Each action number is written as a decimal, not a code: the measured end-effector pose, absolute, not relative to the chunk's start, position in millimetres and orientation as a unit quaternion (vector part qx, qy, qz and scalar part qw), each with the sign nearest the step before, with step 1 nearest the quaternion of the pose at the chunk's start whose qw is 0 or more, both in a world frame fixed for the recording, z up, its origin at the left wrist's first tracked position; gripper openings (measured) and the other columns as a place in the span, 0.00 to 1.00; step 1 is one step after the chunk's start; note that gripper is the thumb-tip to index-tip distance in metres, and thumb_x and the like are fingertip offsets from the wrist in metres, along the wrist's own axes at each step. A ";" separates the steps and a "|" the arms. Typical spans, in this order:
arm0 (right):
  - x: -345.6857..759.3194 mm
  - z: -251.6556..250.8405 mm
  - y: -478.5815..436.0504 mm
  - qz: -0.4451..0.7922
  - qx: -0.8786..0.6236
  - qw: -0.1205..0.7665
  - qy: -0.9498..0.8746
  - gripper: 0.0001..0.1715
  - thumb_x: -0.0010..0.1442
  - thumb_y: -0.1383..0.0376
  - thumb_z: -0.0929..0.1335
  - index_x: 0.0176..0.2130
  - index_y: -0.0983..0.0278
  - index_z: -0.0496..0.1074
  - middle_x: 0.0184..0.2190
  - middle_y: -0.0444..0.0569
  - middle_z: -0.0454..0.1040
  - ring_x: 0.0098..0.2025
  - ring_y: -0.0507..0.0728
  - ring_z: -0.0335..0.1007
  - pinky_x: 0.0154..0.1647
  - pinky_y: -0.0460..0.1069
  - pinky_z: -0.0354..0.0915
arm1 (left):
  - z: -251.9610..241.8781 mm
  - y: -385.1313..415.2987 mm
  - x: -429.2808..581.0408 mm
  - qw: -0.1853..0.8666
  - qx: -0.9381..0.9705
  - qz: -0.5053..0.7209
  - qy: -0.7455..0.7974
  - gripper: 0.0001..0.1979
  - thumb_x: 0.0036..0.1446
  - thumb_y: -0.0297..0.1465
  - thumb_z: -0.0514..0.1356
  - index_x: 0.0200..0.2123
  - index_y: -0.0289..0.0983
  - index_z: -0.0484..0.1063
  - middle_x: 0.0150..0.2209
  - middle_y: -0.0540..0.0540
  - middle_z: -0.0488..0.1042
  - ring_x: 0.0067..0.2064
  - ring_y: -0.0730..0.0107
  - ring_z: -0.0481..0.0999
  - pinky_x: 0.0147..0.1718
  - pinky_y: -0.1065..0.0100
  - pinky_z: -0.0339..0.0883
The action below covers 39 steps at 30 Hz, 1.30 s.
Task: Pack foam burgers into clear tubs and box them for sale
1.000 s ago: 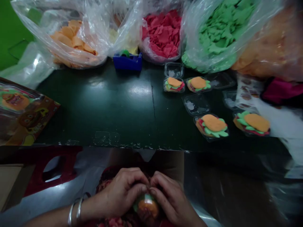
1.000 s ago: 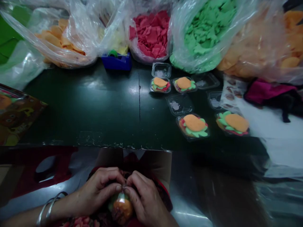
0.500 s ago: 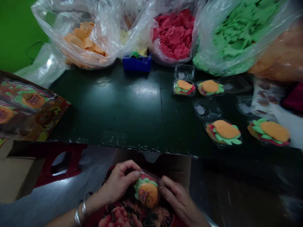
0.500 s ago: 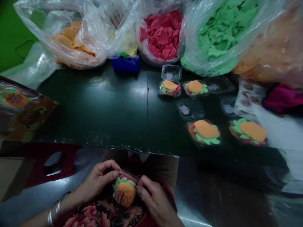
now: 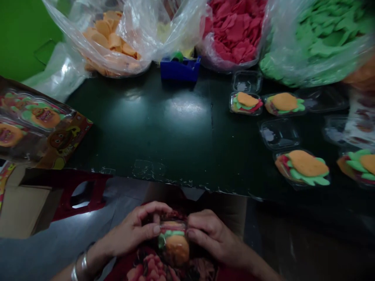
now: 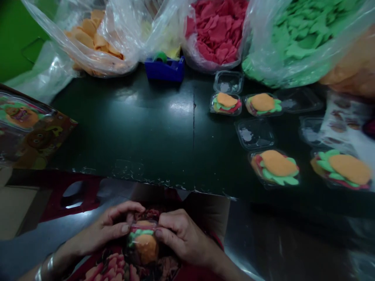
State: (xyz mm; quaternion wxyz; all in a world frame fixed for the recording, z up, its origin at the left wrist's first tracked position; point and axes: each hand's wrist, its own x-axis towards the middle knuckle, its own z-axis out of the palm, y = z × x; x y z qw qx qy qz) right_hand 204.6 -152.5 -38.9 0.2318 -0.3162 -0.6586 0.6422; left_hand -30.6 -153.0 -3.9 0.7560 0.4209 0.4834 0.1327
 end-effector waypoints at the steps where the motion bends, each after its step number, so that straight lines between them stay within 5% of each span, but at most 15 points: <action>1: 202.8 -37.6 -148.9 0.636 -0.319 0.217 -0.668 0.23 0.67 0.56 0.58 0.23 0.62 0.53 0.20 0.39 0.54 0.23 0.49 0.52 0.24 0.46 0.49 | -1.8 -153.5 -31.2 0.752 0.427 0.132 0.484 0.16 0.55 0.41 0.61 0.45 0.40 0.73 0.35 0.51 0.71 0.36 0.71 0.68 0.37 0.71 0.60; 6: 191.3 -38.7 -140.4 0.582 -0.376 0.181 -0.698 0.20 0.67 0.56 0.58 0.25 0.62 0.57 0.23 0.40 0.60 0.26 0.50 0.57 0.27 0.45 0.53 | -2.4 -164.2 -31.6 0.736 0.404 0.143 0.524 0.14 0.59 0.42 0.57 0.40 0.40 0.75 0.39 0.49 0.76 0.42 0.67 0.72 0.42 0.68 0.63; 13: 177.9 -36.1 -139.3 0.576 -0.336 0.156 -0.729 0.21 0.68 0.59 0.57 0.24 0.61 0.57 0.22 0.41 0.61 0.25 0.50 0.57 0.27 0.46 0.54 | -1.9 -168.9 -50.3 0.680 0.541 0.081 0.488 0.15 0.63 0.36 0.53 0.51 0.46 0.69 0.49 0.50 0.74 0.50 0.66 0.71 0.50 0.68 0.61; 19: 166.6 -43.1 -143.2 0.577 -0.299 0.173 -0.740 0.20 0.68 0.60 0.56 0.25 0.62 0.59 0.22 0.41 0.60 0.24 0.50 0.56 0.26 0.46 0.53 | 3.7 -141.4 -44.5 0.647 0.593 0.060 0.476 0.08 0.60 0.31 0.56 0.38 0.39 0.75 0.33 0.50 0.74 0.36 0.71 0.70 0.37 0.72 0.61; 23: 165.7 -48.3 -144.0 0.586 -0.312 0.173 -0.728 0.18 0.68 0.60 0.57 0.28 0.62 0.60 0.23 0.41 0.62 0.25 0.50 0.57 0.27 0.46 0.54 | -6.0 -132.4 -34.8 0.746 0.430 0.117 0.495 0.07 0.53 0.32 0.61 0.35 0.35 0.73 0.28 0.52 0.69 0.29 0.75 0.65 0.30 0.73 0.60; 34: 165.2 -46.4 -150.6 0.608 -0.383 0.117 -0.686 0.15 0.67 0.62 0.58 0.28 0.61 0.59 0.26 0.43 0.65 0.28 0.52 0.61 0.29 0.46 0.57 | -18.6 -145.8 -37.5 0.768 0.381 0.107 0.503 0.09 0.51 0.33 0.63 0.35 0.35 0.75 0.30 0.52 0.73 0.33 0.73 0.68 0.34 0.72 0.62; 39: 158.2 -53.1 -159.8 0.541 -0.380 0.137 -0.738 0.14 0.67 0.64 0.58 0.29 0.61 0.59 0.25 0.44 0.66 0.26 0.53 0.62 0.27 0.46 0.57 | -16.6 -153.2 -37.6 0.683 0.485 0.123 0.532 0.06 0.55 0.31 0.60 0.31 0.35 0.76 0.31 0.50 0.74 0.35 0.71 0.70 0.37 0.72 0.62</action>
